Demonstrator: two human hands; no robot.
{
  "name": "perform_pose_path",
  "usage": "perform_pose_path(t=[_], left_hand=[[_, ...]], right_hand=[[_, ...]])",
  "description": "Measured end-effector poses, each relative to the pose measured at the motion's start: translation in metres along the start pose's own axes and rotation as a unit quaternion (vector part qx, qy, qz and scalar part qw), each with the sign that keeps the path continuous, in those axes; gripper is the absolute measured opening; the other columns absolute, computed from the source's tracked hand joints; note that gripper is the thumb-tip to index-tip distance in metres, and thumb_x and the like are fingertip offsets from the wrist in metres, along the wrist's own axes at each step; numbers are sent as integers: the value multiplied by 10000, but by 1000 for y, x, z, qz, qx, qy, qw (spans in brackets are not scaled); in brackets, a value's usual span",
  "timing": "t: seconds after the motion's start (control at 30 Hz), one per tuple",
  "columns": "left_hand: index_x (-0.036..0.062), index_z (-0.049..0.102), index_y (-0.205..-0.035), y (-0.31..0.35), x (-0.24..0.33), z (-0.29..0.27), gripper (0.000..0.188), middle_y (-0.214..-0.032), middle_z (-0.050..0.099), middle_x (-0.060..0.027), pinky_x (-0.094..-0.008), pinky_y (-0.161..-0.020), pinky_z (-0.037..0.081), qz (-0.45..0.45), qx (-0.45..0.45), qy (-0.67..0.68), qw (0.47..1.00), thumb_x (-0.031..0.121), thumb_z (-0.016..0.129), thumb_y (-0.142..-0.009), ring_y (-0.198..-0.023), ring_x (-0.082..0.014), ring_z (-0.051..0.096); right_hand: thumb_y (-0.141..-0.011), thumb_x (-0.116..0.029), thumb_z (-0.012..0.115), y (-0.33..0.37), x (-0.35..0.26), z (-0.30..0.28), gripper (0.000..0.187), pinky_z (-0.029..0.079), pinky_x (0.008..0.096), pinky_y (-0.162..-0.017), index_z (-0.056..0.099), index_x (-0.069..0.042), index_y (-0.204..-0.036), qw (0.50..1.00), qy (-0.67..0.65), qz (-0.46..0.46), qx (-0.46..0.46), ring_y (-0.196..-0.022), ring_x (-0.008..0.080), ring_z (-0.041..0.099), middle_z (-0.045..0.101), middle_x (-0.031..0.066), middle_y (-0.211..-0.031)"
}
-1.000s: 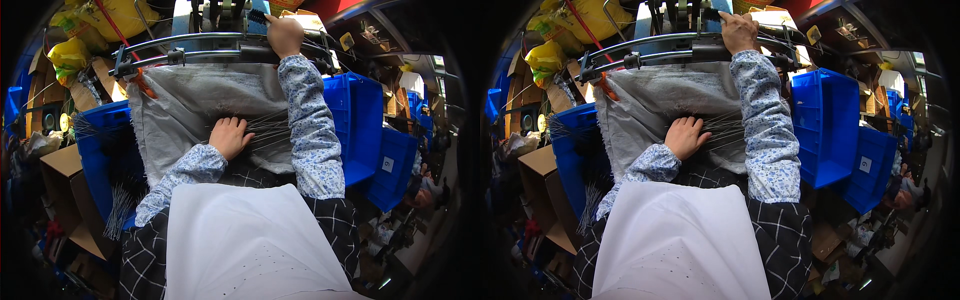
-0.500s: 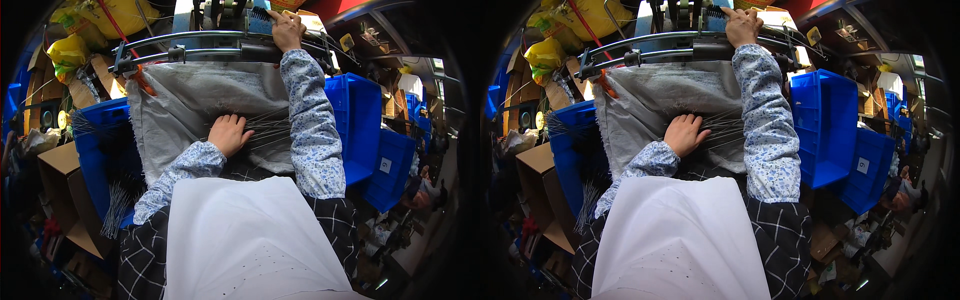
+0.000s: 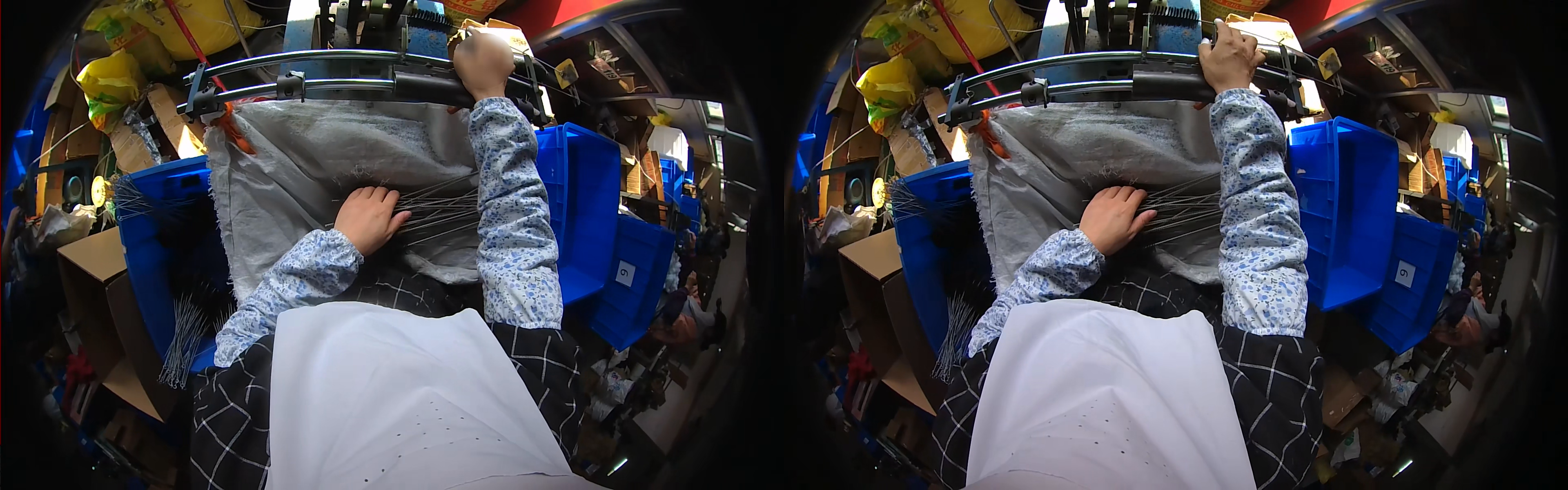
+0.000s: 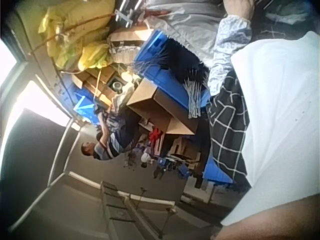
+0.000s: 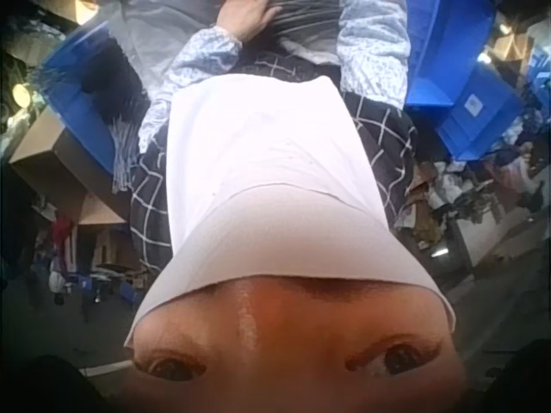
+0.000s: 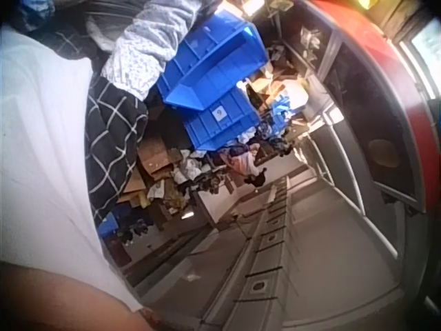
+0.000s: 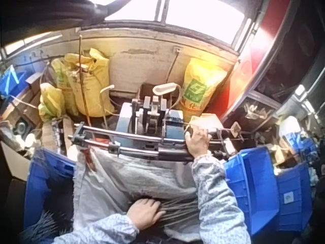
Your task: The person inserts black bristle bundles into a metal jig, pulls a wire through the bristles, and secures them. They then remove the assembled brush from the jig and place it into a blue bin. This process is repeated for multiple brushes.
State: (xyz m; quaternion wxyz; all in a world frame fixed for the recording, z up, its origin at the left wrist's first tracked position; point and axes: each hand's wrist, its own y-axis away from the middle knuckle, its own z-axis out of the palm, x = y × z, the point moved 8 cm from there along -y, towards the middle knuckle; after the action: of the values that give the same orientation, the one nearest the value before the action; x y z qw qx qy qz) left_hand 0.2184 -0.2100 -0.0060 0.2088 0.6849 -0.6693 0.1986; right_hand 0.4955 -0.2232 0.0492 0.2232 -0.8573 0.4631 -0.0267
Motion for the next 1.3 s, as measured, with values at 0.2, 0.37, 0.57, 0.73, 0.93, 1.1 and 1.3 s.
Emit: perform_pose_path(t=[0.2, 0.37, 0.57, 0.73, 0.93, 1.1, 1.3], left_hand=[[35, 533, -949, 0, 1, 1, 327, -886, 551, -112, -350, -786, 404, -2, 5, -5, 1000, 330, 500, -812, -858, -268, 523], [38, 535, -938, 1, 2, -2, 322, -882, 551, -113, -348, -781, 405, -4, 14, -2, 1000, 332, 505, -809, -851, -268, 524], [42, 538, -935, 1, 2, -1, 318, -882, 552, -113, -349, -780, 405, -5, 19, 0, 1000, 330, 511, -804, -849, -269, 525], [47, 539, -939, -1, 5, 0, 314, -889, 554, -109, -350, -783, 404, -11, 15, 2, 1000, 327, 515, -802, -862, -269, 524], [52, 539, -952, -7, 17, -3, 311, -903, 556, -102, -354, -786, 401, -18, 6, 11, 1000, 322, 517, -801, -876, -266, 522], [53, 538, -956, -5, 14, -2, 310, -906, 555, -102, -352, -785, 401, -13, 5, 11, 1000, 321, 517, -801, -877, -267, 522], [48, 535, -961, 0, 2, 0, 313, -904, 553, -105, -350, -785, 402, -8, 6, -1, 1000, 320, 503, -811, -876, -265, 522]], right_hand=[[-736, -188, 528, 1, -16, 6, 371, 381, 436, -788, 535, -62, -1085, 993, -118, 2, 3, -953, 286, 524, 560, 122, -1015], [-728, -170, 544, 1, -37, 6, 362, 382, 434, -786, 542, -47, -1068, 994, -110, 8, -4, -947, 286, 524, 560, 126, -1007], [-744, -186, 528, 1, -53, 4, 364, 410, 432, -783, 537, -44, -1080, 994, -106, -7, 7, -925, 297, 537, 560, 135, -1003], [-731, -171, 535, 0, -68, 9, 348, 413, 438, -749, 542, -32, -1050, 995, -97, -15, 11, -894, 301, 542, 561, 138, -971], [-747, -100, 530, -3, -99, 2, 153, 348, 408, -712, 563, -63, -892, 996, -86, 2, 7, -862, 239, 538, 560, 79, -902], [-754, -178, 536, -2, -99, 3, 344, 374, 437, -725, 532, -44, -1070, 997, -74, -6, -33, -906, 263, 541, 561, 102, -965], [-736, -206, 541, -1, -63, 8, 392, 372, 454, -731, 525, -43, -1092, 997, -63, -37, 3, -903, 276, 541, 566, 118, -962]])
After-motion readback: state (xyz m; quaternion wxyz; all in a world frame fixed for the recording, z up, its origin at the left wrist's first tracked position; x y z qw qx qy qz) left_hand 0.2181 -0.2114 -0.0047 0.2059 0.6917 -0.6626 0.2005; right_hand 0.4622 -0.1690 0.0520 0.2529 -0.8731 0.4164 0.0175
